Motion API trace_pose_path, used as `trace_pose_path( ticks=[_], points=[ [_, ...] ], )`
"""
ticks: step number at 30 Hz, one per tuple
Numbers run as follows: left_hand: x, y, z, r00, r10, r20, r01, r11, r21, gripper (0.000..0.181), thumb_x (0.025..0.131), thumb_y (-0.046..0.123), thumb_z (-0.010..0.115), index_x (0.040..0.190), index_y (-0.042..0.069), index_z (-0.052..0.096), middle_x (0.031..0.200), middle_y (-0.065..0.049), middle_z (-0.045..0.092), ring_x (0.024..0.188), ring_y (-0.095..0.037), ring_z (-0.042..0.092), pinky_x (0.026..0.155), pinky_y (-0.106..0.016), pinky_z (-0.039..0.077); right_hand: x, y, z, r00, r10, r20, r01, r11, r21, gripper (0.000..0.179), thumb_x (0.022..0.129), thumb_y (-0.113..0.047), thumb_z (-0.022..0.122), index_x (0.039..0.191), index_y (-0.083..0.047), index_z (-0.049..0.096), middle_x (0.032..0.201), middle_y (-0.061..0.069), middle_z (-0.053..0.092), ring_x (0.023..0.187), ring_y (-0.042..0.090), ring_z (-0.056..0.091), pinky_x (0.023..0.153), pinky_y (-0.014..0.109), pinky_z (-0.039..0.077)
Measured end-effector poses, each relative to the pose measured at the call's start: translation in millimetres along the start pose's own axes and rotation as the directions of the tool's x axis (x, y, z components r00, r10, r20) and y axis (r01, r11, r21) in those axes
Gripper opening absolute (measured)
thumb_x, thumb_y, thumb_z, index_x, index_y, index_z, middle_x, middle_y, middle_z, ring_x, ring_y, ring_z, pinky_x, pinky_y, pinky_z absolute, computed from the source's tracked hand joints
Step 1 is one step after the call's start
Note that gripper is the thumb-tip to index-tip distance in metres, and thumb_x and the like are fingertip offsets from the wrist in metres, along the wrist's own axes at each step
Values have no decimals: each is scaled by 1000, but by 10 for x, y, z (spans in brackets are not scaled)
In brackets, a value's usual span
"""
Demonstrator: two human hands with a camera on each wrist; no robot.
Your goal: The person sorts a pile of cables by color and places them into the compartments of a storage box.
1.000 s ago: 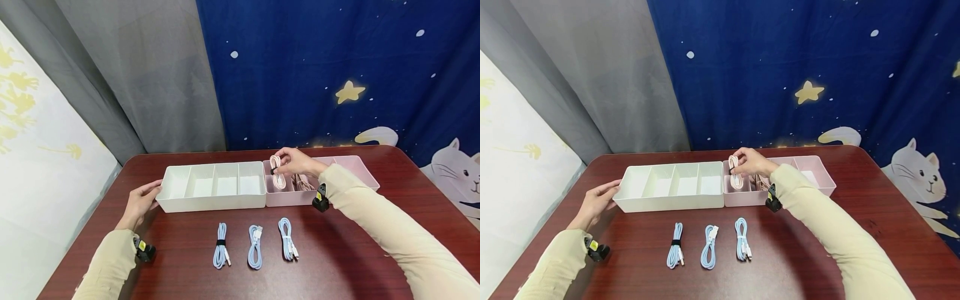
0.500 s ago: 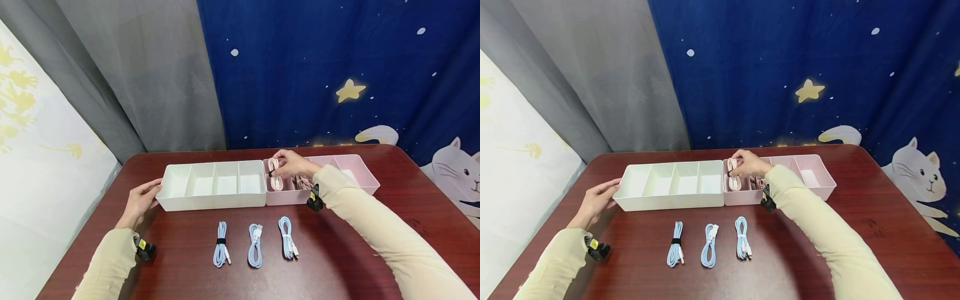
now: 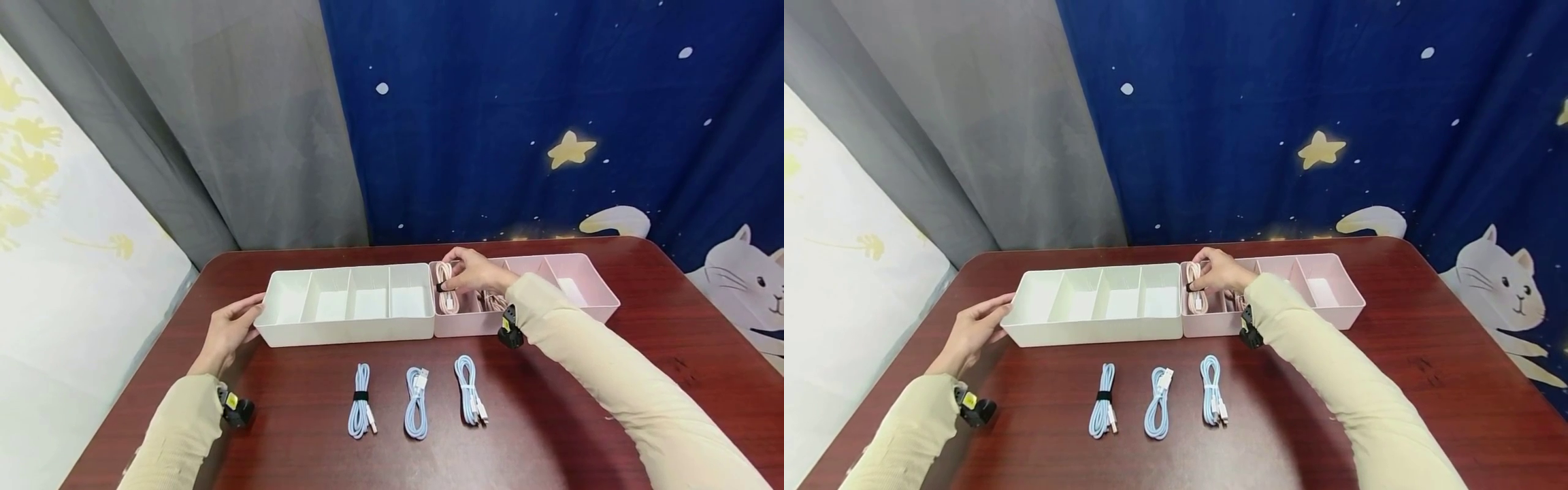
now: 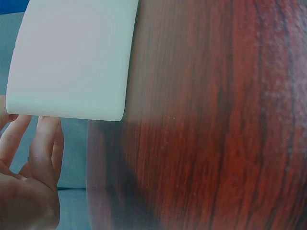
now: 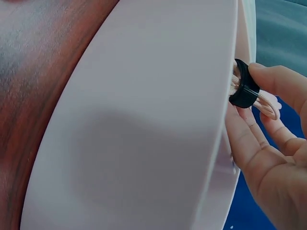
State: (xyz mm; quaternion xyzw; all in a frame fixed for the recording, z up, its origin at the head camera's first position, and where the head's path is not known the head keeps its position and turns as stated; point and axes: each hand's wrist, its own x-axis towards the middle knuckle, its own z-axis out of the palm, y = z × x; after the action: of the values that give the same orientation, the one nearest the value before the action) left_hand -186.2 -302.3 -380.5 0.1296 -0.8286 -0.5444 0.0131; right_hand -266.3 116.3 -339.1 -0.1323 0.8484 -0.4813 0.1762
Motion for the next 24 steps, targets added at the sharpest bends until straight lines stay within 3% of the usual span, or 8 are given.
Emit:
trace_pose_path(
  ticks=[12, 17, 24],
  points=[
    [-16, 16, -19, 1000, 14, 23, -14, 1000, -6, 51, 88, 36, 53, 130, 8, 45, 109, -2, 51, 77, 2, 55, 66, -21, 49, 21, 18, 93, 999, -12, -44, 9, 999, -50, 45, 73, 1, 68, 109, 5, 41, 88, 19, 56, 71, 18, 54, 65, 39, 51],
    [-5, 4, -10, 1000, 13, 10, -13, 1000, -24, 51, 86, 37, 56, 128, 11, 48, 110, -3, 52, 78, 0, 55, 65, -21, 50, 29, 16, 105, 998, -1, -58, -3, 998, -57, 44, 73, 2, 67, 108, 4, 41, 89, 19, 57, 72, 19, 55, 65, 38, 51],
    [48, -65, -17, 1000, -2, 6, 2, 997, -73, 45, 83, 38, 60, 123, 17, 55, 101, 6, 55, 77, -1, 57, 63, -20, 50, 26, 1, 111, 999, 8, -53, -9, 999, -35, 43, 73, 4, 66, 108, 5, 41, 91, 20, 58, 75, 20, 56, 66, 38, 51]
  ],
)
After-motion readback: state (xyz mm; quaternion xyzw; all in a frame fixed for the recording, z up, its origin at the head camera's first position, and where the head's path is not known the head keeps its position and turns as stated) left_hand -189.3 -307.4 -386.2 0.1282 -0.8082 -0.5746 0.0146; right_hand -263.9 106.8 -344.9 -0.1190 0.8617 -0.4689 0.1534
